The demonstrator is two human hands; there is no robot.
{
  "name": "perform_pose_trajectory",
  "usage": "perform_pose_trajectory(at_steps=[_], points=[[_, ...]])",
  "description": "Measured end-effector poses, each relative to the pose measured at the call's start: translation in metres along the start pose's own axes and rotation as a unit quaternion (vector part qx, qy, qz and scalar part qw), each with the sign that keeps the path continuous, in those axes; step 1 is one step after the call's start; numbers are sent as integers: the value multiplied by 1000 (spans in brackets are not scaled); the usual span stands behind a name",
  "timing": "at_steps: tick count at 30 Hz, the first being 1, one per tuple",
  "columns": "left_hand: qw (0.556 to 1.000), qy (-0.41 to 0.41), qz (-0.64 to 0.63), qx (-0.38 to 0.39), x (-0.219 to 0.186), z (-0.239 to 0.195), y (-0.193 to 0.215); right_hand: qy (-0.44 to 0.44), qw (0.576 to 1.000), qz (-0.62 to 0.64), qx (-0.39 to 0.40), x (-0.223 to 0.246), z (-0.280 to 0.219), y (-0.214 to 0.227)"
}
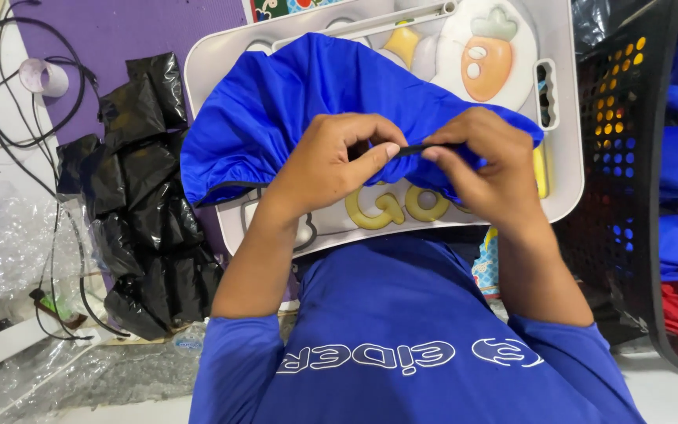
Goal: The person holds a blue drawstring bag on a white tray and uses pink scissors to cut the black drawstring cord. They trim the cord in several places and then pull the remaining pieces to adjust the bag's opening.
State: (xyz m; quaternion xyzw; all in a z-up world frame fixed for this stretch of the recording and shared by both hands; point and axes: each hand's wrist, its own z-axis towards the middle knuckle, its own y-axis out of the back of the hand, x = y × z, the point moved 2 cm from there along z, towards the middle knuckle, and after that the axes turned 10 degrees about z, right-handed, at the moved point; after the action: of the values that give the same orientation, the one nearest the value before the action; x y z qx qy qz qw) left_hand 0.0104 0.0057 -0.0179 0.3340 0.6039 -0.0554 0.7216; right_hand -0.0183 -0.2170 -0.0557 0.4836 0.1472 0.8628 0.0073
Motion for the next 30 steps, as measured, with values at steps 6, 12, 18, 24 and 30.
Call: perform_pose_trajectory(at_steps=[6,12,18,24,30], points=[[999,9,43,-24,9,-2,4,-184,974,114,-64,-21,-10,5],[996,50,-4,-69,9,1,9,-102,912,228,-325,-10,-27,59],[984,58,-33,-164,24,10,17,-97,901,219,-362,-32,-123,147],[975,52,-25,-216,27,20,27,-161,920,-145,-327,6,-169,147],[958,-10,-43,-282,42,39,41,-190,829,-522,-69,25,-176,144]])
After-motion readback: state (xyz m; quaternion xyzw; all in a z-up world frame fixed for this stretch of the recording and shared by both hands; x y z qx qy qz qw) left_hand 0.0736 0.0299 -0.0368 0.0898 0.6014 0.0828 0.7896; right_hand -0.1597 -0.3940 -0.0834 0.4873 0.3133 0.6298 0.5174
